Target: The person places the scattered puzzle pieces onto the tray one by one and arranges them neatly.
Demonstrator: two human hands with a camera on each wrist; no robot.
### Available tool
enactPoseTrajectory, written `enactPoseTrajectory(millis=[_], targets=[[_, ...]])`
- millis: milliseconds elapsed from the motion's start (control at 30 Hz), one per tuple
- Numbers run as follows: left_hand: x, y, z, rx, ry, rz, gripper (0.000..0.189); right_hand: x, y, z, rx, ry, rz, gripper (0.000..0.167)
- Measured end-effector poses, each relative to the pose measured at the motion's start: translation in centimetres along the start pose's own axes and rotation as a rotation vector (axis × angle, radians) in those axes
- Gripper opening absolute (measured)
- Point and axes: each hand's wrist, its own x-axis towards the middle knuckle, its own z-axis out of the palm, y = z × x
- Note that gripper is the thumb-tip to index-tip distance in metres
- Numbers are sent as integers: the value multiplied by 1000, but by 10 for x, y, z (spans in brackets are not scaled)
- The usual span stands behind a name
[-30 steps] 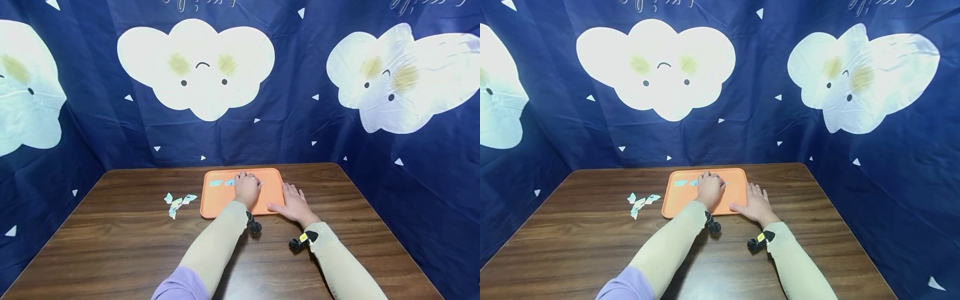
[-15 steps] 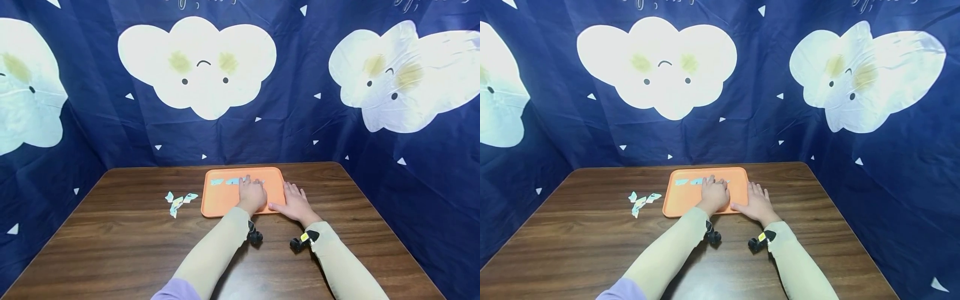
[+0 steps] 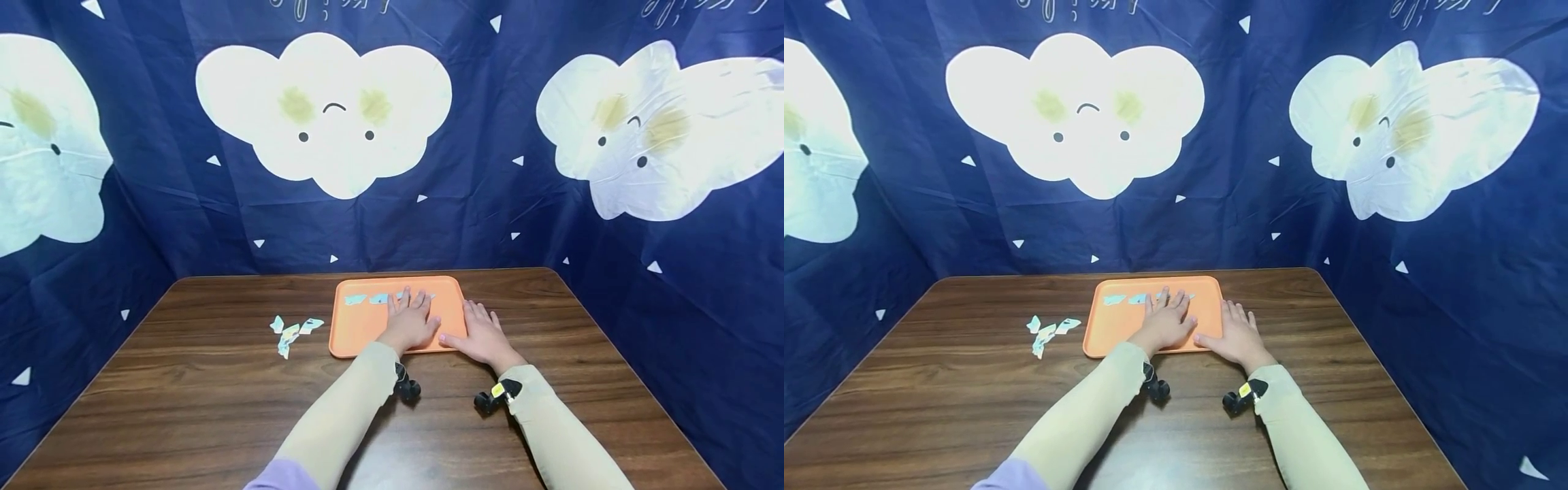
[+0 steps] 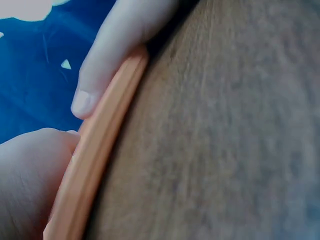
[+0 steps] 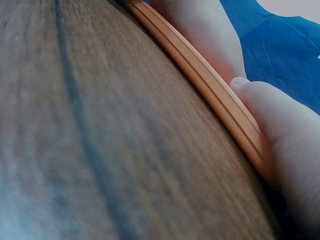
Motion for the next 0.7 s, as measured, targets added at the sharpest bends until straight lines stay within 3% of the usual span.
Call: enactPoseTrajectory(millis=[100, 233, 500, 700], targets=[[-6, -5, -4, -72, 65, 24, 67, 0, 0, 1, -3, -2, -2, 119], [-19, -21, -15, -163, 208, 65, 62, 0, -1, -1, -6, -3, -10, 119], [-53, -76, -34, -224, 498, 107, 44, -3, -3, -6, 14, 7, -21, 117], [-79, -123, -41, -248, 590, 66, 40, -2, -3, -4, 15, 5, -30, 118]])
